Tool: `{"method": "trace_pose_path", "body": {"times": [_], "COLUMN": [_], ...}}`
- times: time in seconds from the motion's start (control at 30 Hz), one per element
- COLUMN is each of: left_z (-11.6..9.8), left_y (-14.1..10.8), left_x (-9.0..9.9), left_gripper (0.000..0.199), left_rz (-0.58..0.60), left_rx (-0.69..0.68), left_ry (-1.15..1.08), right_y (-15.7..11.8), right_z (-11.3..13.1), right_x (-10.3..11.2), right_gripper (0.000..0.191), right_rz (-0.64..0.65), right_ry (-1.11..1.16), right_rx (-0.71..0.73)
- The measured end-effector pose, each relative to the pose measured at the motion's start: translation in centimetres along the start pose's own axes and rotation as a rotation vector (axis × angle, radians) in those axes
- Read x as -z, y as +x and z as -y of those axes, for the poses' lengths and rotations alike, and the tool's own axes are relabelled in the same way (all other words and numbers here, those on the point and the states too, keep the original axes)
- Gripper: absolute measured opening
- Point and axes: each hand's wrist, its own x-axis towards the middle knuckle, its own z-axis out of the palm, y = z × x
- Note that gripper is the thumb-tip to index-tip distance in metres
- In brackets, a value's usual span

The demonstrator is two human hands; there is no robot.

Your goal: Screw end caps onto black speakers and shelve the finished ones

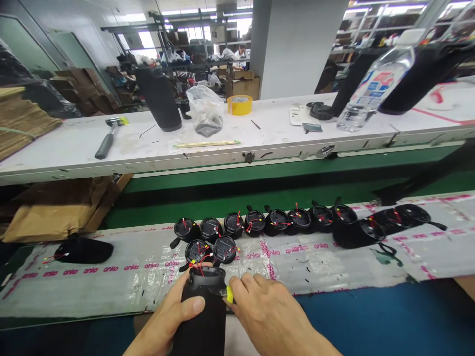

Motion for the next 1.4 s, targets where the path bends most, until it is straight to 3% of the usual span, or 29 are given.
{"method": "trace_pose_path", "body": {"times": [0.5, 0.67, 0.93, 1.4], "left_z": [0.6, 0.4, 0.4, 0.3], "left_y": [0.4, 0.5, 0.6, 1.3], "left_x": [0.5, 0.3, 0.2, 0.3], "left_gripper": [0.085, 0.08, 0.08, 0.071], "left_rz": [0.02, -0.012, -0.011, 0.051], "left_rx": [0.018, 0.001, -0.005, -0.044], "left_ry": [0.085, 0.126, 0.144, 0.15], "right_y": [-0.6, -0.3, -0.5, -0.1], "right_z": [-0.7, -0.9, -1.6, -2.3], "right_x": [-0.2, 0.1, 0.0, 0.0], "right_gripper": [0.021, 0.021, 0.02, 0.029], "right_rz": [0.021, 0.009, 0.1, 0.035], "right_ry": [0.048, 0.039, 0.06, 0.157], "right_rx": [-0.004, 0.005, 0.031, 0.049]}}
